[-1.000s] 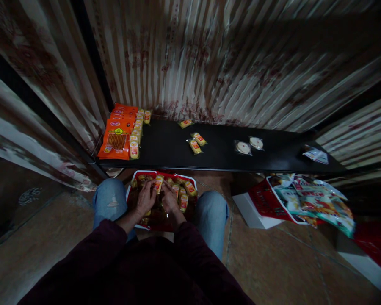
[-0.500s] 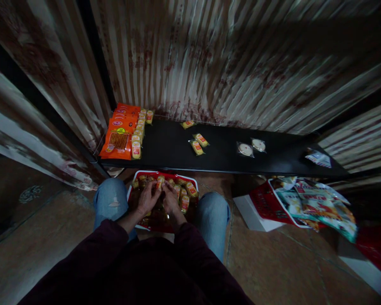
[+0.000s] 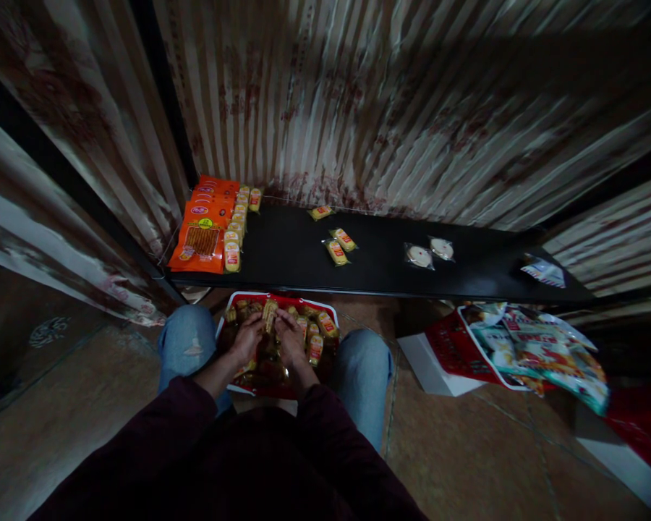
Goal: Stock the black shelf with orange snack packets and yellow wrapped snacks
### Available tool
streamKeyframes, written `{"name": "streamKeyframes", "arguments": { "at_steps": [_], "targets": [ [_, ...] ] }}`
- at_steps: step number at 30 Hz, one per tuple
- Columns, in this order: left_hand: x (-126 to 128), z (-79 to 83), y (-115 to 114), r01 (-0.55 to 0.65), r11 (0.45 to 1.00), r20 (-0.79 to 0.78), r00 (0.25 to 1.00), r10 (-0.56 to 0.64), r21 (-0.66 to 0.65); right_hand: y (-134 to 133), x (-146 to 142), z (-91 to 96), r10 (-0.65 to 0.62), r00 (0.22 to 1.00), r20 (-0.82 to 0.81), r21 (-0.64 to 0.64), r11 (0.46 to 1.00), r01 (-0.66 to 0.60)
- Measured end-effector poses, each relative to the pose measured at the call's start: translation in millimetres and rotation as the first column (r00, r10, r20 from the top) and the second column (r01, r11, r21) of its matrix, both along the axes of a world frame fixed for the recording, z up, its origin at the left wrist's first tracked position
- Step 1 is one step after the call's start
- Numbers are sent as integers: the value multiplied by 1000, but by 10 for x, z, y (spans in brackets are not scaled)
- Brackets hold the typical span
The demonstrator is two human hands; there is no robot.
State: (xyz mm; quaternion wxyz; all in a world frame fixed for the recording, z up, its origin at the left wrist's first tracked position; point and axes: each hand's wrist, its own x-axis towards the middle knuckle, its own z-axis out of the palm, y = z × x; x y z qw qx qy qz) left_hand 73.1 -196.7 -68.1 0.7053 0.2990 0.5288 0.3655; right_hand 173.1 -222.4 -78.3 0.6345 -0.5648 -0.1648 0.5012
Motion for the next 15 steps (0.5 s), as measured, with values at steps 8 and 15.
{"name": "streamKeyframes", "arguments": {
  "at_steps": [8,15],
  "targets": [
    [-11,-8,68,-96,981,188,974,128,-168,10,-59,110,-31,999,11,-12,999,31],
    [41,-5,96,-175,954,267,934,239,-242,14,-68,167,-13,995,101,-24,1000,16]
  ]
}}
